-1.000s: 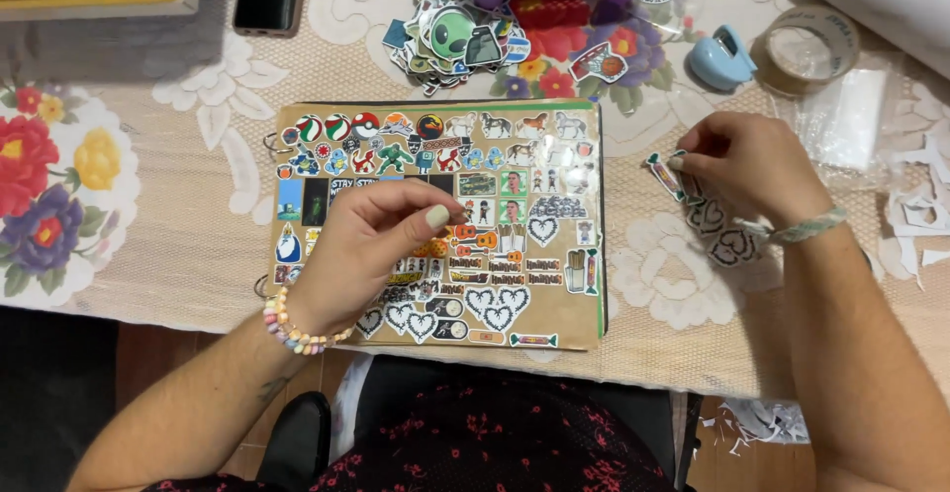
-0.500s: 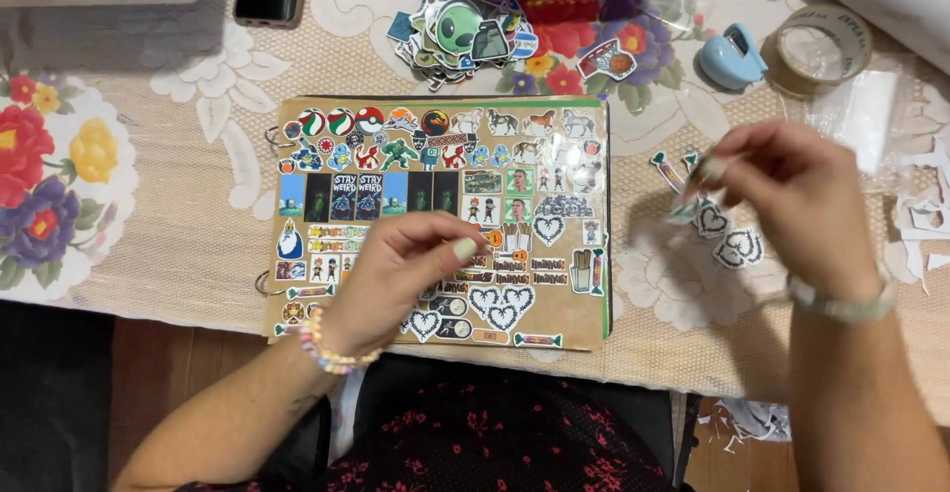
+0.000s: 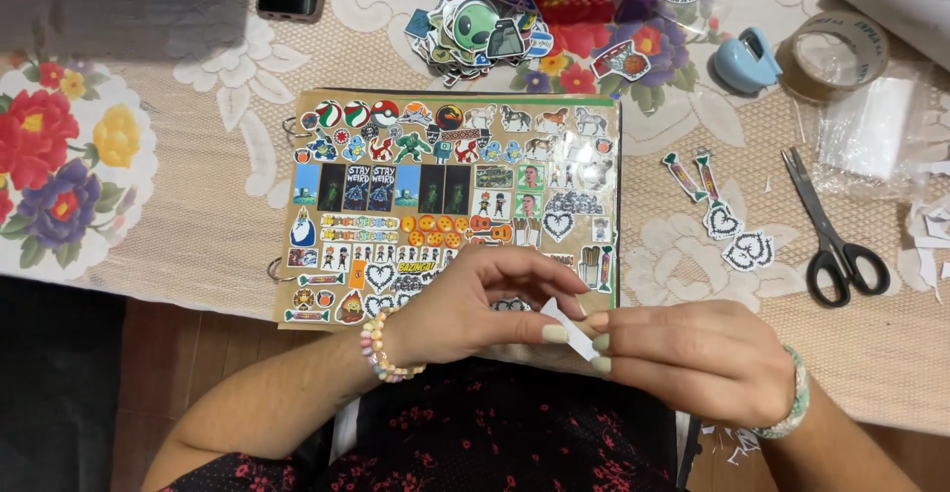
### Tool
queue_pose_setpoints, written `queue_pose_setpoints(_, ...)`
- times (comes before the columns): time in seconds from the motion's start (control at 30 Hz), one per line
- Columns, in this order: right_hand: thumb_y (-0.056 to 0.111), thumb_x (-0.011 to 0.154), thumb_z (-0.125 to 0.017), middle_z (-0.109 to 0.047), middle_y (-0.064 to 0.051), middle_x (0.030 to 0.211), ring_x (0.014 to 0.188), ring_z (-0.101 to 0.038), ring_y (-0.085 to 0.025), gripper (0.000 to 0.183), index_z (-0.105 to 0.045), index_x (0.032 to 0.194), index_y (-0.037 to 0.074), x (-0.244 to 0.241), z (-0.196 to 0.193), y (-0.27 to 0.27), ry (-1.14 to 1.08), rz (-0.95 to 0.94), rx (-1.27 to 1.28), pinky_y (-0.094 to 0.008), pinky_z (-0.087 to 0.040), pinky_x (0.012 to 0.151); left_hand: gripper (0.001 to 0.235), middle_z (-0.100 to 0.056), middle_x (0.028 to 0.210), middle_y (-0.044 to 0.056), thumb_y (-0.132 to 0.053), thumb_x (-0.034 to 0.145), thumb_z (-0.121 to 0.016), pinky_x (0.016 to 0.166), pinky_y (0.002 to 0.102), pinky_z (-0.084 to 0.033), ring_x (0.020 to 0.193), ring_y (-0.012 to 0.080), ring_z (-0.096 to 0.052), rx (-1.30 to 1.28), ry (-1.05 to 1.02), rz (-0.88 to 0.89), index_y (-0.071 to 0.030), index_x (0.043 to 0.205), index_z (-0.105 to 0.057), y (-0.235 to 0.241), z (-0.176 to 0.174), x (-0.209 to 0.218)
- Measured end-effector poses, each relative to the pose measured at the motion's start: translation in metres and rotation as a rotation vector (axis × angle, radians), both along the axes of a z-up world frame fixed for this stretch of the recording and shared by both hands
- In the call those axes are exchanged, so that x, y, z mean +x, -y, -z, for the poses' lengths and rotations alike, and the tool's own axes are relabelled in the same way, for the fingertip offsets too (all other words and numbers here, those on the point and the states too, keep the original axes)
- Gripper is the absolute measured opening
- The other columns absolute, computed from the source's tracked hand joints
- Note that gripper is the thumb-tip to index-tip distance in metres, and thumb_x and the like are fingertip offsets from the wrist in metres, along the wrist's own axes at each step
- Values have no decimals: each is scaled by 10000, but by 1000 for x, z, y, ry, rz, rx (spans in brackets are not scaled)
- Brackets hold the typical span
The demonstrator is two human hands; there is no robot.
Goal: The person applies various stickers to a decorated binder cover, peeling them from their backing and smoothing them onto the surface. They also handle a small piece of white paper, folding it and placing it on the table.
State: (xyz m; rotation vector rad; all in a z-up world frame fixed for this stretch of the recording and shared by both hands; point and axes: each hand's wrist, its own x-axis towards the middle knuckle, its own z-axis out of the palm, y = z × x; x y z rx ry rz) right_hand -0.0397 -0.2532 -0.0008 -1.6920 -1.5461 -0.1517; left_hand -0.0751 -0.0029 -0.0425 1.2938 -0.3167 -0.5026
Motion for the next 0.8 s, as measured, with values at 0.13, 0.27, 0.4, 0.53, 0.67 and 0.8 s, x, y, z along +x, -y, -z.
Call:
queue_pose_setpoints(0.13,39,930,-593,-718,-140,1079,1034,-778,-325,140,-712,977,-17,-1,7,2,15,8,16,-334,-683,798,398,-746,1032,114,-171,857,-767,940,250,-575,960,140,-719,-9,-48,1,-40,1214,-650,1,2,0)
queue_pose_setpoints(0.27,53,947,-567,-712,-146,1095,1047,-769,-326,171,-708,1012,-19,-2,7,4,11,10,-12,-349,-672,812,434,-736,975,88,-160,838,-780,868,207,-566,894,100,-700,-8,-89,-13,-25,1230,-653,2,3,1)
queue_pose_setpoints(0.4,35,942,-586,-693,-152,1119,1035,-759,-336,149,-693,1026,-26,-5,15,9,67,31,-44,-372,-666,805,460,-728,951,67,-190,824,-793,798,175,-563,854,80,-693,-3,-80,-30,-35,1233,-651,3,1,2)
queue_pose_setpoints(0.53,41,959,-551,-681,-185,1155,1096,-729,-394,173,-669,1046,-50,-6,13,8,47,16,-65,-413,-662,859,407,-741,1000,92,-149,858,-764,847,178,-533,908,80,-683,-14,-52,-27,-47,1231,-638,4,1,2)
queue_pose_setpoints(0.67,47,934,-582,-701,-198,1052,1009,-760,-378,131,-677,955,-41,-9,11,6,112,80,-6,-382,-671,804,369,-696,1187,128,-192,891,-732,1014,286,-569,1107,196,-693,-86,-74,-29,-17,1203,-642,3,1,2)
queue_pose_setpoints(0.8,104,881,-651,-730,-179,977,945,-781,-326,126,-694,916,-8,-20,8,10,66,263,10,-369,-667,828,280,-671,1268,142,-189,922,-709,1012,286,-559,1186,199,-659,-4,102,-136,-62,1167,-660,4,5,2)
